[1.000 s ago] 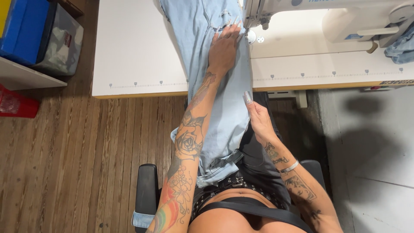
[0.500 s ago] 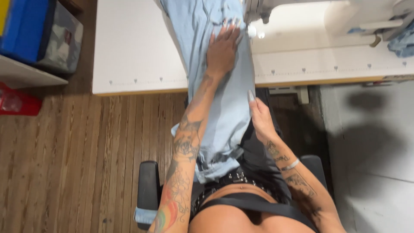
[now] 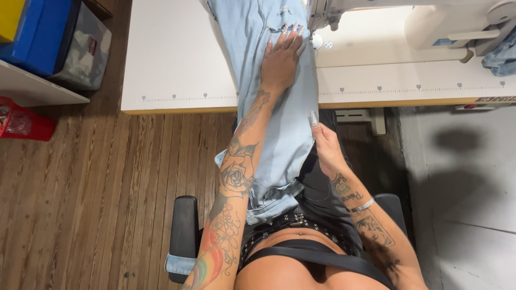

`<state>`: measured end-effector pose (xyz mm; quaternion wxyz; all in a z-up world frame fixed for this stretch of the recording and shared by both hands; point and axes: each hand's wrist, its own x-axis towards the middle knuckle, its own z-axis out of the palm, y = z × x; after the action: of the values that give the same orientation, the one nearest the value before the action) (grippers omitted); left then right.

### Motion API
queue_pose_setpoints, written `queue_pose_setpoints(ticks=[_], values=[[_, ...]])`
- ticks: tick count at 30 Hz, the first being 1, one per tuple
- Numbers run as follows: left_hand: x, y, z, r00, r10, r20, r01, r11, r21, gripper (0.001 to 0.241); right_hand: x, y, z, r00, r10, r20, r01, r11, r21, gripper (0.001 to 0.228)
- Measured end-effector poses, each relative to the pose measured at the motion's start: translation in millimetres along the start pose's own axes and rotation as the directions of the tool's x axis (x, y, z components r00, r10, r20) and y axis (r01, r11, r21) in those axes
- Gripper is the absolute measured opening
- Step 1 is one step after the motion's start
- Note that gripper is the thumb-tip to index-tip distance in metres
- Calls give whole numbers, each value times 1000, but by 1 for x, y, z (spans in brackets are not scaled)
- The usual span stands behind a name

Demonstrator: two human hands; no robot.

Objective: A person is preparing a pair of distressed denim jeans for repair by smoothing the fabric and positioning it under an industrial sewing machine.

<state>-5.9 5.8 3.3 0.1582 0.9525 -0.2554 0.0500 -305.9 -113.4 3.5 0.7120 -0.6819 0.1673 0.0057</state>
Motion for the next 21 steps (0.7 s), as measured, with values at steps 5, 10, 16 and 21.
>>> queue_pose_setpoints(ticks=[5,10,16,21], values=[[-2,-1,2,1000,-6,4,6,1000,26,59,2,6,-1,999,30,16,-30,999,20,55],[0,-1,5,1000,-1,-4,1,1000,3,59,1,2,0,1000,26,-7,-26,1000,7,56],[0,0,1,1000,6,-5,-5,1000,26,58,2,2,-1,999,34,-12,-34,999,-21,58],[2,-2,0,1000,-7,-5,7,1000,-1,59,8,5,-1,999,35,-16,-36,999,-25,57]])
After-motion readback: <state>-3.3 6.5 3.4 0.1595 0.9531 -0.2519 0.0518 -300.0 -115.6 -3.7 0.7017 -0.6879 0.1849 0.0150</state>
